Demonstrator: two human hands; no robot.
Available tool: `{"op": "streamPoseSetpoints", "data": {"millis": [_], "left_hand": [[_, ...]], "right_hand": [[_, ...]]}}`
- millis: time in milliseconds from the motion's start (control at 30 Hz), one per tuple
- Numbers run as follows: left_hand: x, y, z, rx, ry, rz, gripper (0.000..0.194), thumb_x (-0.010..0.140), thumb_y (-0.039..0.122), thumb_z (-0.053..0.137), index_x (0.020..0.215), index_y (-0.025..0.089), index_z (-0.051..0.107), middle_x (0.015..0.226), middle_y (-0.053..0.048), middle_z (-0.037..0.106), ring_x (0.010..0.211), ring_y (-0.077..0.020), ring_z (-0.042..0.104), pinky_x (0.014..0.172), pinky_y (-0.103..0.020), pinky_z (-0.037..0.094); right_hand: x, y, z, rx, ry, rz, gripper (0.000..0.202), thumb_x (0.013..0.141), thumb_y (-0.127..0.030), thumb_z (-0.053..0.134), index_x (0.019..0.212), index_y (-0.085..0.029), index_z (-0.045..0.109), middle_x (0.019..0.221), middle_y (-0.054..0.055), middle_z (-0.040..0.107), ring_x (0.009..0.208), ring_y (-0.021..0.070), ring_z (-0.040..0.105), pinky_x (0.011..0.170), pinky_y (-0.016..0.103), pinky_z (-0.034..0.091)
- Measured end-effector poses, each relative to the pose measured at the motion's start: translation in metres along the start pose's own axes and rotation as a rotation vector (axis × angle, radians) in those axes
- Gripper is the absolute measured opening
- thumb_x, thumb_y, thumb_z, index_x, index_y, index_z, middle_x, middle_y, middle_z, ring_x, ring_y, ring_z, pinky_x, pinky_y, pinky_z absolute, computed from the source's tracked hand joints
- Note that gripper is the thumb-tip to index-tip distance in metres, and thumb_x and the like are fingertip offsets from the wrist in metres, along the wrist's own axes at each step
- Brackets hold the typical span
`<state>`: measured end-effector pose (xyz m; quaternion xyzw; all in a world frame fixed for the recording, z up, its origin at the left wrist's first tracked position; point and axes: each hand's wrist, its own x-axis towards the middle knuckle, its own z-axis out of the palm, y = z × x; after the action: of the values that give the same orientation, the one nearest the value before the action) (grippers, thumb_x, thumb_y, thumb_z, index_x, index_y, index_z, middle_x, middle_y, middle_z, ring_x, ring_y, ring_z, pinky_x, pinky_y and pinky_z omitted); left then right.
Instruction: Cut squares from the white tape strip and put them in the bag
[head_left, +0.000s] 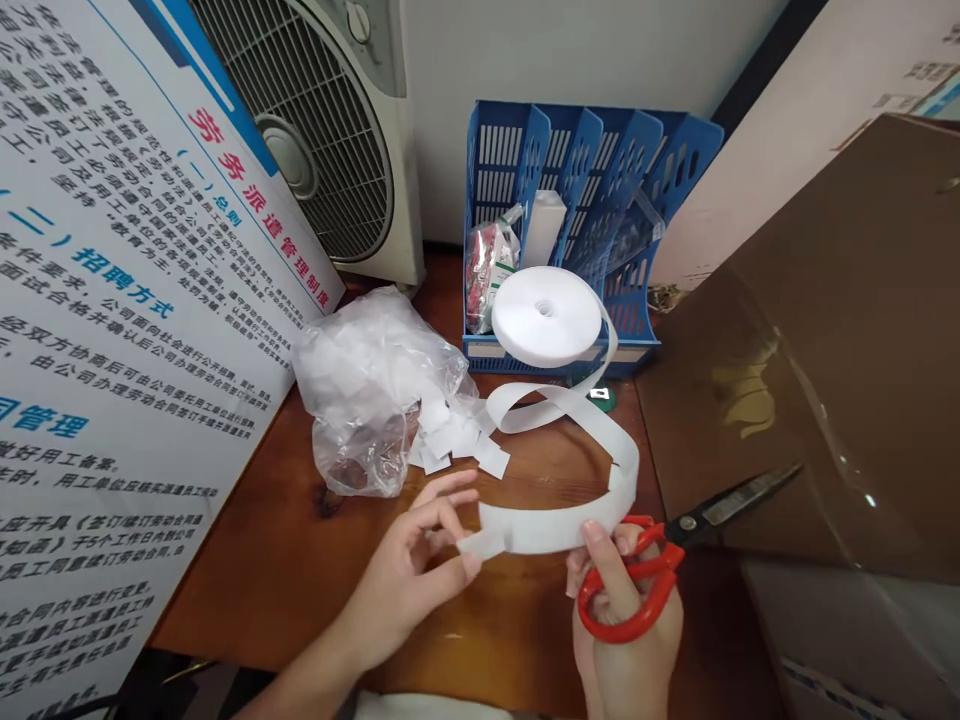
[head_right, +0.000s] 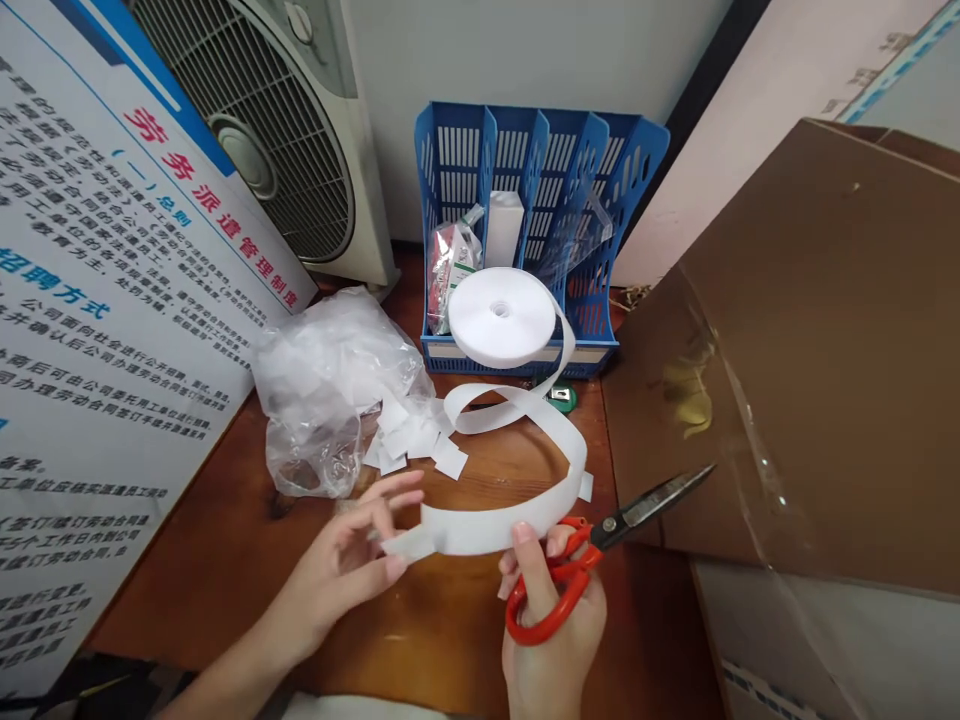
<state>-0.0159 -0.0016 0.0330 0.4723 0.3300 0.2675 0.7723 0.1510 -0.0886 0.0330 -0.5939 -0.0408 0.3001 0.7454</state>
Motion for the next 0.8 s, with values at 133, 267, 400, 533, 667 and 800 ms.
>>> {"op": "streamPoseSetpoints", "data": {"millis": [133,267,400,533,667,800], "left_hand": [[0.002,0.003,-0.015,0.108,-0.19,-0.015,0.014,0.081,0.012,0.074,0.075,0.018,0.062,0.156,-0.01,0.04,0.146,-0.0342,0.032,0.11,-0.046,0.04],[0.015,-0.008,-0.009,-0.03,-0.24,-0.045,0.018,0.079,0.012,0.074,0.073,0.016,0.058,0.152,-0.012,0.044,0.137,-0.0315,0.046,0.105,-0.042,0.044],[0.026,-0.017,0.003,-0.162,-0.213,-0.112,0.028,0.078,0.02,0.077,0.072,0.016,0.05,0.097,-0.008,0.069,0.084,-0.0165,0.065,0.072,-0.025,0.047],[0.028,-0.017,0.011,-0.139,-0.107,-0.141,0.033,0.077,0.025,0.079,0.073,0.018,0.047,0.062,0.005,0.052,0.055,-0.0074,0.044,0.054,-0.019,0.029],[0.027,-0.018,0.021,-0.107,-0.072,-0.127,0.03,0.08,0.024,0.075,0.074,0.018,0.047,0.059,0.007,0.044,0.051,-0.0058,0.034,0.052,-0.019,0.025],[0.024,-0.009,0.022,0.001,-0.136,-0.104,0.02,0.079,0.015,0.072,0.071,0.016,0.054,0.103,-0.008,0.063,0.078,-0.0141,0.062,0.067,-0.024,0.045]], "right_hand": [[0.004,-0.006,-0.01,0.002,-0.053,0.031,0.037,0.076,-0.02,0.082,0.076,-0.021,0.046,0.064,-0.011,0.045,0.04,0.0044,0.046,0.039,0.018,0.037],[0.005,-0.01,-0.016,-0.007,-0.103,0.103,0.037,0.081,-0.022,0.079,0.076,-0.022,0.042,0.055,-0.013,0.039,0.036,0.004,0.04,0.038,0.016,0.034],[0.003,-0.017,-0.022,0.009,-0.148,0.132,0.037,0.082,-0.023,0.077,0.076,-0.023,0.041,0.053,-0.013,0.039,0.036,0.0049,0.038,0.037,0.017,0.031],[-0.006,-0.017,-0.022,-0.057,-0.13,0.017,0.03,0.086,-0.027,0.073,0.079,-0.024,0.044,0.054,-0.009,0.048,0.044,0.0089,0.046,0.043,0.02,0.038],[-0.018,0.001,-0.014,-0.111,-0.032,-0.077,0.034,0.081,-0.026,0.08,0.08,-0.023,0.045,0.062,-0.007,0.058,0.05,0.0105,0.058,0.044,0.019,0.041],[-0.021,0.015,-0.005,-0.086,0.034,-0.057,0.039,0.075,-0.021,0.085,0.078,-0.022,0.046,0.063,-0.009,0.054,0.054,0.0118,0.062,0.045,0.018,0.044]]}}
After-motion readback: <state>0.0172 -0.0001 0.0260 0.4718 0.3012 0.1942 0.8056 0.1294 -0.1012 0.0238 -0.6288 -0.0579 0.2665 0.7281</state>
